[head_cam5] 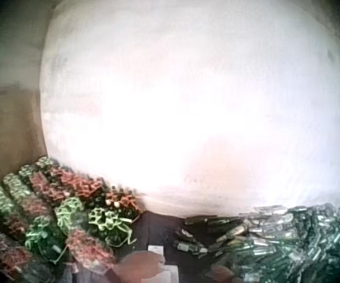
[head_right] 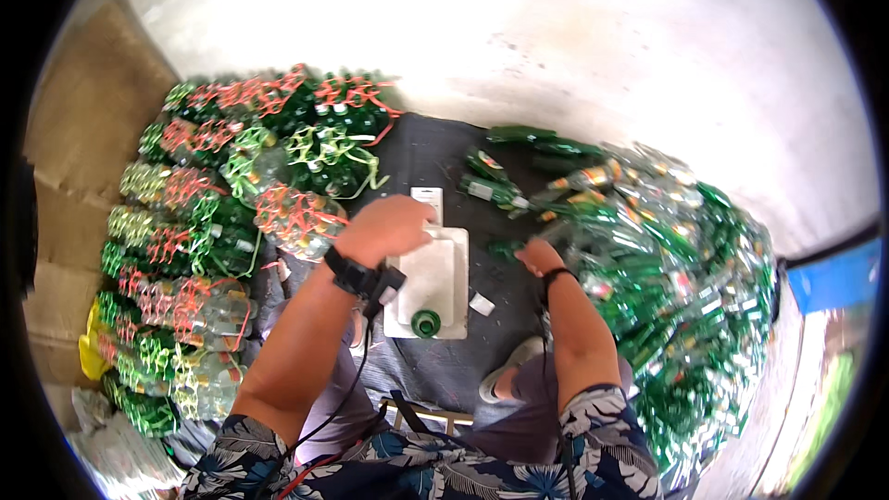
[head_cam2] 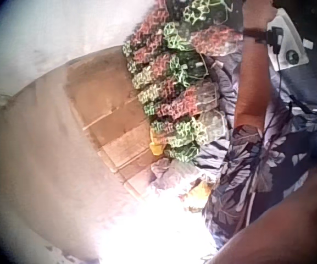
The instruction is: The person sits on a tarp and unties a bundle of green glass bottles. They then pick up individual bottles, place them into a white styrofoam tray, and tie them together using a red string.
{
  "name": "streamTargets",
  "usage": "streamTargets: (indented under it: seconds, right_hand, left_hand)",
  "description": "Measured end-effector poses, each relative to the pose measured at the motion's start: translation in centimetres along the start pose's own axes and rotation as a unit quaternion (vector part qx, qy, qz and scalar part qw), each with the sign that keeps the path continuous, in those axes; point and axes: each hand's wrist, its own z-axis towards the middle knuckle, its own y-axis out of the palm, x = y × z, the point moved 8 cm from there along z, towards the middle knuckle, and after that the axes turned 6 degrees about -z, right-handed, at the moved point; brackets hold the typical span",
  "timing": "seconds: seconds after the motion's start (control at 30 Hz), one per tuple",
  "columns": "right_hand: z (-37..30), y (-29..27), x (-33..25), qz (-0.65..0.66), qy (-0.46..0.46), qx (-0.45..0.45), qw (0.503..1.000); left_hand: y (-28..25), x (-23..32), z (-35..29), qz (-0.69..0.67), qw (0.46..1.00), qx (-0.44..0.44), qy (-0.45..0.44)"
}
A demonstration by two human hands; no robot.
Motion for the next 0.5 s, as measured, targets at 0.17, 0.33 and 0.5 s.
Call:
streamTargets:
  seconds: [0.17,0.33,0.5]
  right_hand:
    - [-5.1,-6.4,-3.4,-0.118,0.015,-0.004,0.993]
    - [-12.7,-11.9,-9.2,-0.133,0.004,0.048,0.990]
    - [-14.2,-11.6,-10.0,-0.178,-0.005,0.132,0.975]
  left_hand:
    - [-1.2,0.0,0.6,-0.051,0.998,0.025,0.020]
    - [-1.4,0.4,-0.2,-0.069,0.997,0.008,0.037]
    - [-0.3,0.7,0.1,-0.042,0.995,-0.018,0.084]
